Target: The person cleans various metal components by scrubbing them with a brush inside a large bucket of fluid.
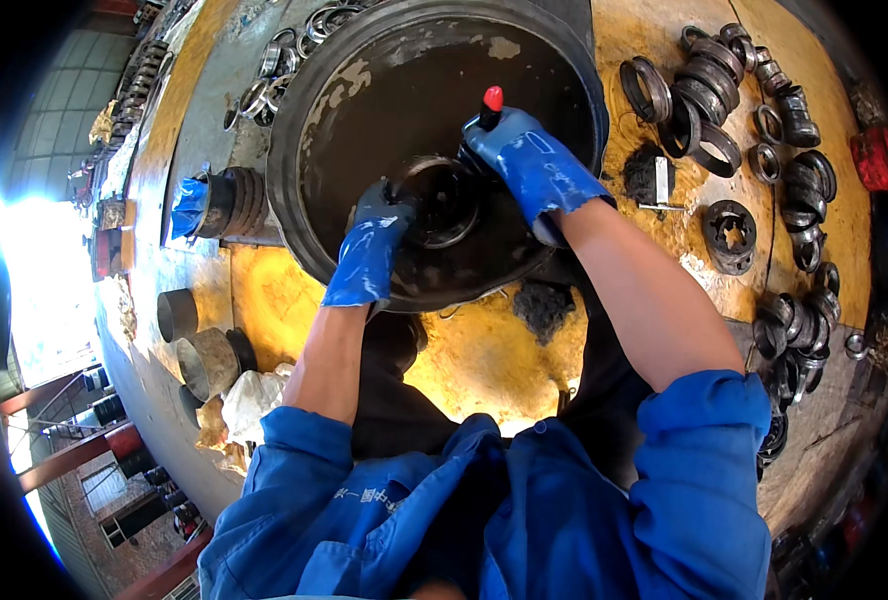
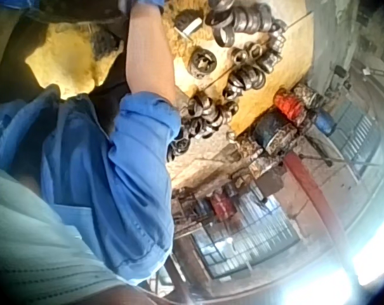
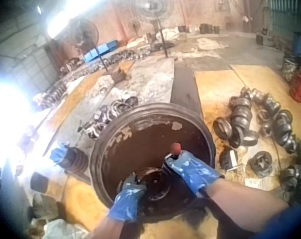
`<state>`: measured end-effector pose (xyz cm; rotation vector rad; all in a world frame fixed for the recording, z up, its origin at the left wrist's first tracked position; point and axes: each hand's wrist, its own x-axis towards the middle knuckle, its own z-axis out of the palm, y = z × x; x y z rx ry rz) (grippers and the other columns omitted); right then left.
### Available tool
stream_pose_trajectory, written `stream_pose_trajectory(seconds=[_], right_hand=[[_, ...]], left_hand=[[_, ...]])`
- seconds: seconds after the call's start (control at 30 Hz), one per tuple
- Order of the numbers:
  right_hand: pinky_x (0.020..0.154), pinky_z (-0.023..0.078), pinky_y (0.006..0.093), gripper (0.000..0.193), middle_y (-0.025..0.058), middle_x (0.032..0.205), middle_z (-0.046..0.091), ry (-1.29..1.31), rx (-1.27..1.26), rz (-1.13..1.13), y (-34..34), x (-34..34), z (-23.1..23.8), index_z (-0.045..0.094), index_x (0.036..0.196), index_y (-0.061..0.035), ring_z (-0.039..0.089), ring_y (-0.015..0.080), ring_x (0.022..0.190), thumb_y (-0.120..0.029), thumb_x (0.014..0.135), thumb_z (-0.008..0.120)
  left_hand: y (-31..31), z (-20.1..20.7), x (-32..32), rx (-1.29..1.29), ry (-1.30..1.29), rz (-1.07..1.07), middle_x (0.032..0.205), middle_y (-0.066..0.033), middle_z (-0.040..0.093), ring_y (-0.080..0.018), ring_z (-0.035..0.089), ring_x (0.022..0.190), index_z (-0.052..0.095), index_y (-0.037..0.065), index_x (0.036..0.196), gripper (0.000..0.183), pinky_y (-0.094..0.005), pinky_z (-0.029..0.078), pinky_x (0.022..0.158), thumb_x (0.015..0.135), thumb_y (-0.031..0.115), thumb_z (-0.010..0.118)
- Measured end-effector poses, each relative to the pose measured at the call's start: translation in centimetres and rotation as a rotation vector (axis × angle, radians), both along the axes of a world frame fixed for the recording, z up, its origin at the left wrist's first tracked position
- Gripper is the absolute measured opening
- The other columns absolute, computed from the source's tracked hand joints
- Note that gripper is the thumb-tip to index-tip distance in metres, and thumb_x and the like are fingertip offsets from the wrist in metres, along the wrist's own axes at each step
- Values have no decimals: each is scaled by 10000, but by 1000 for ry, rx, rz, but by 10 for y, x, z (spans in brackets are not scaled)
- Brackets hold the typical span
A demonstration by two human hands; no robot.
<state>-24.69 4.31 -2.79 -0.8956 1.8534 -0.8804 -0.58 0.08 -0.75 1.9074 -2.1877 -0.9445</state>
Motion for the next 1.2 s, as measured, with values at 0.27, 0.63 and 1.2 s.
stream_pose_trajectory(seconds=[0.27,0.63,1.2], right_hand=[[924,540,395,378,163,1052,748,2,23,92,4,46,1,741,1091,-95,713,327,998,-411,888,699],[879,542,375,342,144,1010,751,-27,58,39,6,49,11,725,1082,-72,720,293,941,-357,900,676],[903,541,375,320,145,1030,755,197,28,82,22,57,3,736,1112,-90,717,277,979,-340,914,705]], left_hand=[[9,20,-17,32,-401,-233,1236,-170,701,-345,661,1181,664,144,1255,446,-445,532,997,824,233,738],[6,-21,-20,-113,-325,-449,1274,-138,688,-334,635,1221,653,194,1288,436,-446,517,1024,861,263,708],[6,1,-1,35,-308,-577,1360,-193,627,-365,591,1263,533,138,1428,727,-438,479,1074,771,328,781]])
